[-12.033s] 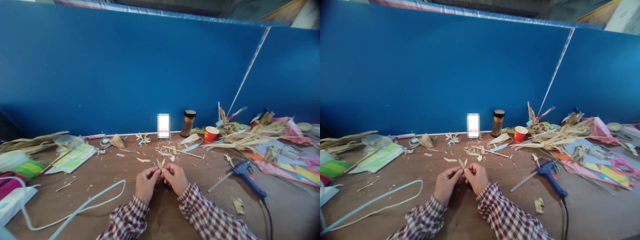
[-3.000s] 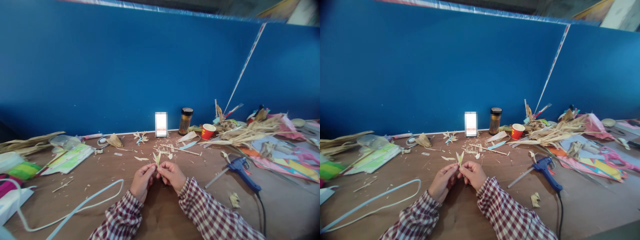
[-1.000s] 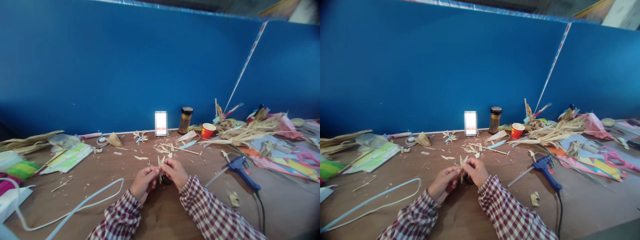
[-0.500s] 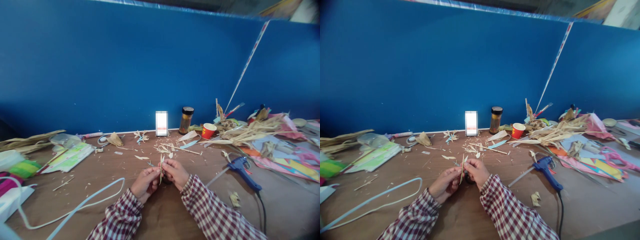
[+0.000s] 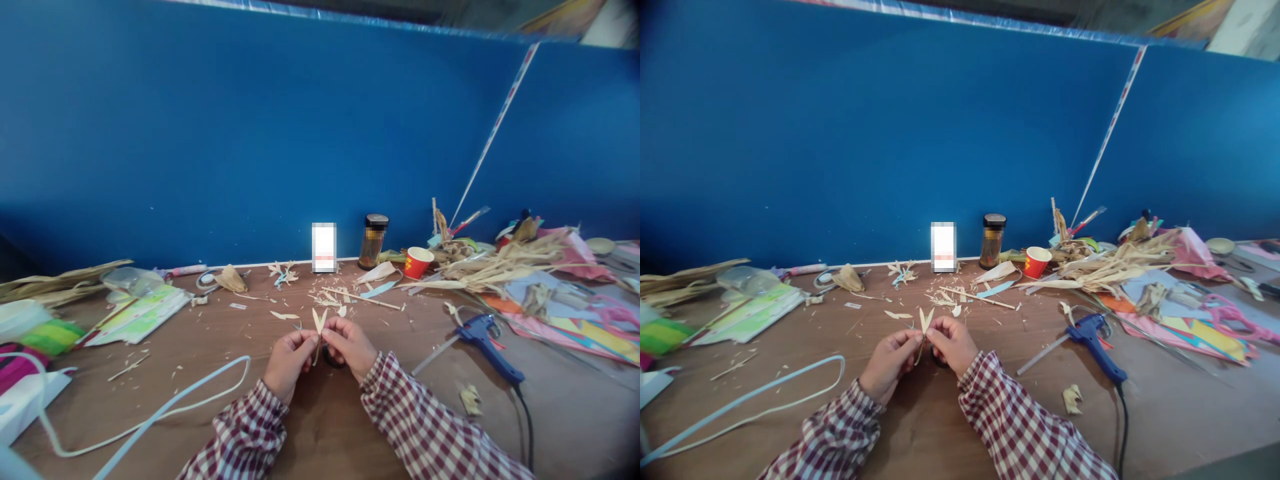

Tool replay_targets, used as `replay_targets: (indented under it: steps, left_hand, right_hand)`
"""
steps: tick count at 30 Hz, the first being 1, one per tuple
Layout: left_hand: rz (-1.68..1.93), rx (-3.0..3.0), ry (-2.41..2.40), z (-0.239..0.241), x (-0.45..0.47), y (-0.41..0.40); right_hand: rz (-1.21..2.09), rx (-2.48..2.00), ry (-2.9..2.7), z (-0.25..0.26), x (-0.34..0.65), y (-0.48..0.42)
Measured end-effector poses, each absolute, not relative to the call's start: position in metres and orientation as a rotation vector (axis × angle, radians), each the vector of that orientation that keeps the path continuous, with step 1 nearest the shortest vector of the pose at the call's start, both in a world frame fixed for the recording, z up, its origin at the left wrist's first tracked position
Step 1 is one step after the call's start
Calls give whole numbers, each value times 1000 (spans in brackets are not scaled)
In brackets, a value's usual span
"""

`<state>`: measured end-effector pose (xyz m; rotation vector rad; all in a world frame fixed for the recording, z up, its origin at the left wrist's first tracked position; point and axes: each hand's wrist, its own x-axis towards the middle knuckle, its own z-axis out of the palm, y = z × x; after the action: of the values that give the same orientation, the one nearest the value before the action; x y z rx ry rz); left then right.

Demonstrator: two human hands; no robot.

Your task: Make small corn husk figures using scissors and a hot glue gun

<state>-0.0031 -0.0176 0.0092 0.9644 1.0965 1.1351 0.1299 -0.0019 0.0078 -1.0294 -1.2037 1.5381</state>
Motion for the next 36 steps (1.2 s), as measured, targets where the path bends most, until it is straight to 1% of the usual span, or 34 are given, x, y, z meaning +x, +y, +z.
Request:
replay_targets:
  steps: [11, 19, 29, 36]
  left_hand:
    - [1136, 1067, 1158, 6, -4, -17]
    - [1140, 993, 1152, 6, -2, -18]
    - [1203, 942, 1089, 7, -2, -17]
    - [1252, 1010, 1201, 6, -5, -16]
  right_hand:
    - [1490, -1041, -1259, 9, 131, -1]
    - [1382, -1065, -1337, 14, 131, -4]
    - [1369, -1028, -1359, 16, 130, -7]
    - [1335, -1113, -1396, 15, 129, -7]
